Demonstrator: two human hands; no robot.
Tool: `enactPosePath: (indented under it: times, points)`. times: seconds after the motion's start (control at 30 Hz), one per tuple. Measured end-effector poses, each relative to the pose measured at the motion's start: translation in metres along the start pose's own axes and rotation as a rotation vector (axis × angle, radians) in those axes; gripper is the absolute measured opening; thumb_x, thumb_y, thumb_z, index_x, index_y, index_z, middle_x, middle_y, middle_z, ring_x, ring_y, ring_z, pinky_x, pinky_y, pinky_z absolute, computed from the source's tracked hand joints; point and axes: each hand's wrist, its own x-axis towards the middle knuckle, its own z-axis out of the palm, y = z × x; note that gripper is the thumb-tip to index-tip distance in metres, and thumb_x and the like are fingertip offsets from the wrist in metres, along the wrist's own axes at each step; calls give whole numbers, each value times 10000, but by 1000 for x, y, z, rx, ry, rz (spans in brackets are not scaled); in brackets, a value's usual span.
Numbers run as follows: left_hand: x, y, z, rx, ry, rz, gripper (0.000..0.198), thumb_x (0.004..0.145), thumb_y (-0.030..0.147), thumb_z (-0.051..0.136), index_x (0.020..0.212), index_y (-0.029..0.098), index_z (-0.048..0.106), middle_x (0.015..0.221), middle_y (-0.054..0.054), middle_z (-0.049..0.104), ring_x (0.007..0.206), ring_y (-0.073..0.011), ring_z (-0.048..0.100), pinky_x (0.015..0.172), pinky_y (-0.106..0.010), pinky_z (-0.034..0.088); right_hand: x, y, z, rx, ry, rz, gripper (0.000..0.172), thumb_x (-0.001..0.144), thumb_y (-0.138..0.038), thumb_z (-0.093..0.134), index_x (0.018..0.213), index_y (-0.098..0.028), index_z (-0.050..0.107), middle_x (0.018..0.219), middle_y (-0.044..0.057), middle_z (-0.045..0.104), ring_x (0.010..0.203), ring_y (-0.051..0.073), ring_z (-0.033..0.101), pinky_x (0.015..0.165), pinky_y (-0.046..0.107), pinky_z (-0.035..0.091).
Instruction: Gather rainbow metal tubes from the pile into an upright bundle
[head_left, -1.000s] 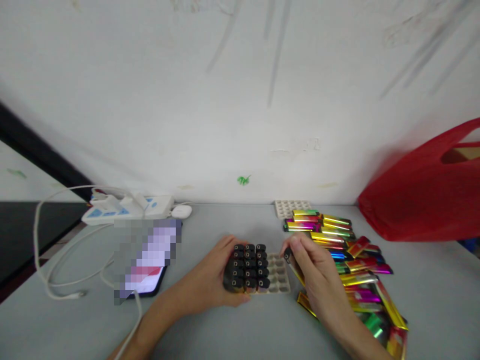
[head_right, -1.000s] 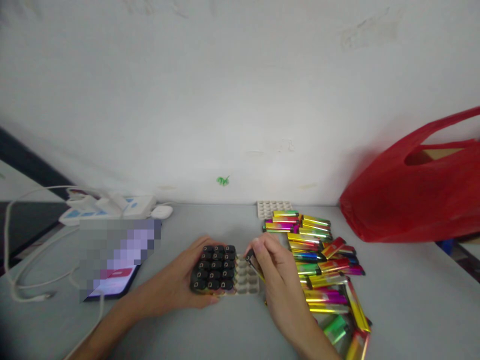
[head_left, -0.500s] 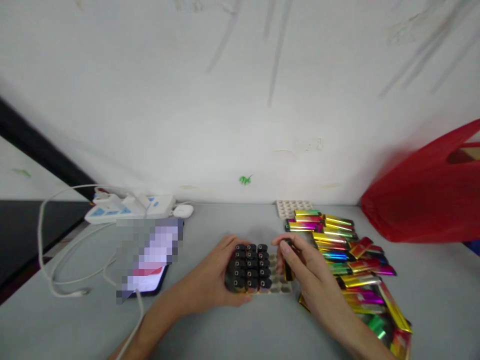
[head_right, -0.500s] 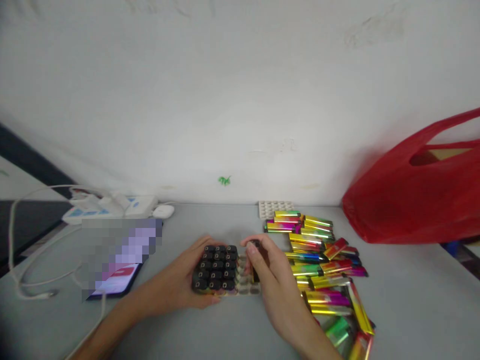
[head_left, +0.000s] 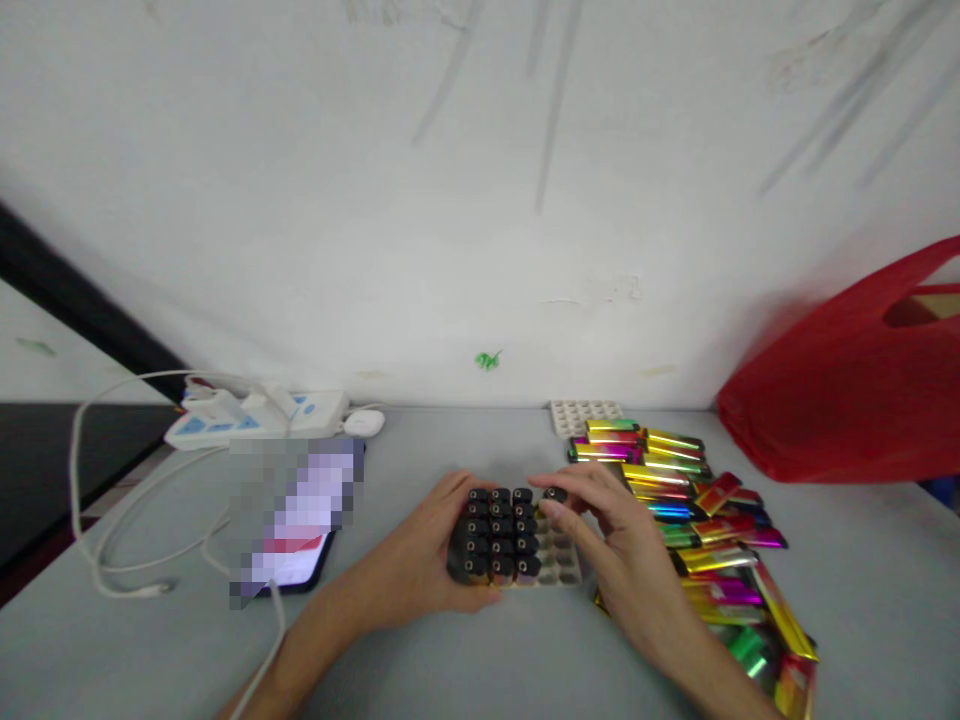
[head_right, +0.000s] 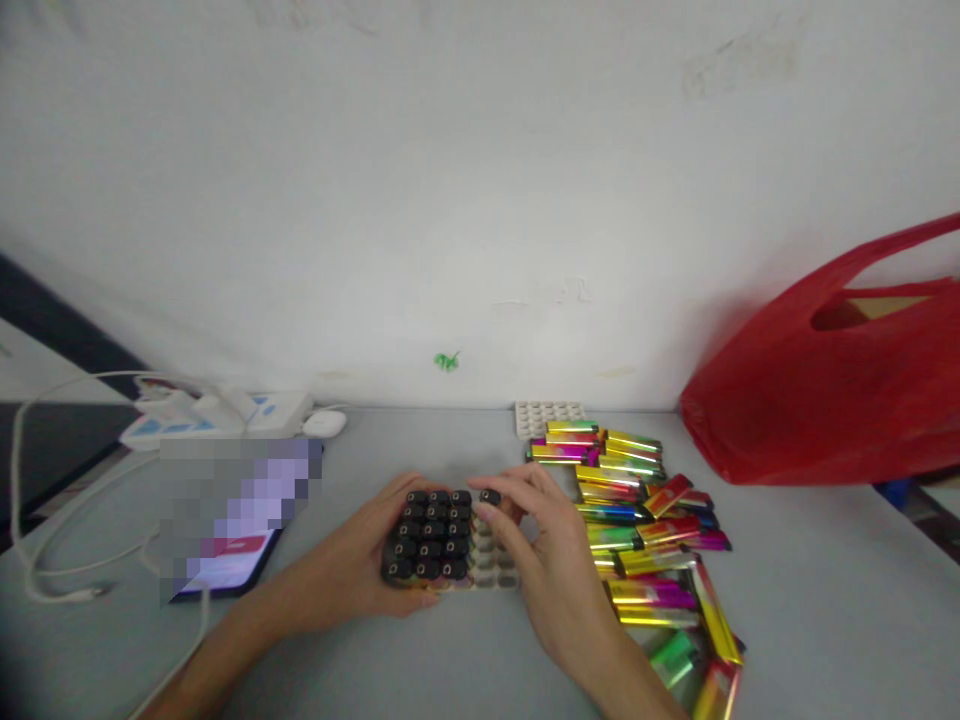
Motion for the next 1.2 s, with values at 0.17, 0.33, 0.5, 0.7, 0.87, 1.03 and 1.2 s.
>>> enactPosePath:
  times: [0.17, 0.33, 0.5, 0.7, 0.87, 1.03, 1.2]
  points:
    - [0, -2, 2, 3, 13, 2, 708, 716, 182, 956, 1326, 251, 604, 1307, -45, 621, 1254, -306, 639, 1140, -444, 530, 0, -4, -2, -64, -54, -34, 222, 1093, -314, 661, 1238, -313, 829, 1155, 58, 749, 1097, 255, 695, 958, 386, 544]
    - [-1, -1, 1, 1, 7, -4, 753, 715, 188, 965, 1365, 262, 593, 1341, -51, 617, 1281, -315, 632, 1151, -459, 525, -2, 2, -3, -77, -48, 22, 381, 1091, -285, 634, 1470, -314, 655, 1134, 31, 755, 980, 227, 702, 921, 388, 556]
    - [0, -1, 1, 23, 4, -17, 757, 711, 193, 960, 1371, 253, 595, 1357, -60, 622, 1312, -334, 620, 1198, -493, 492, -6, 4, 0, -98, -80, 45, 417, 1081, -258, 611, 1493, -327, 605, 1226, 28, 772, 983, 219, 704, 915, 394, 564]
    - [1, 1, 0, 1, 0, 10, 777, 715, 212, 975, 1389, 253, 590, 1368, -64, 621, 1325, -327, 622, 1209, -471, 489, -4, -1, -5, -295, 47, 4, 412, 1029, -196, 571, 1428, -276, 634, 1204, 76, 729, 992, 261, 678, 718, 360, 569]
    - [0, 0, -1, -10, -3, 7, 766, 724, 218, 974, 1394, 255, 603, 1360, -57, 622, 1300, -310, 638, 1189, -443, 507, 5, 18, -14, -809, 223, -217, 413, 1035, -88, 466, 1405, -151, 637, 1331, 177, 719, 1247, 370, 603, 1081, 578, 495]
    - [-1, 0, -1, -9, 5, 5, 779, 729, 231, 966, 1417, 263, 602, 1380, -68, 621, 1305, -325, 633, 1173, -447, 520, 5, 29, -17, -1161, 173, -132, 438, 1047, -44, 465, 1440, -142, 633, 1421, 210, 720, 1242, 430, 605, 977, 614, 478]
    - [-1, 2, -1, -14, 11, 7, 775, 724, 231, 963, 1413, 272, 610, 1377, -70, 636, 1304, -337, 634, 1165, -450, 527, 5, 30, -20, -1208, 89, -179, 491, 1012, 15, 462, 1409, -207, 649, 1429, 189, 705, 1253, 409, 587, 987, 585, 450]
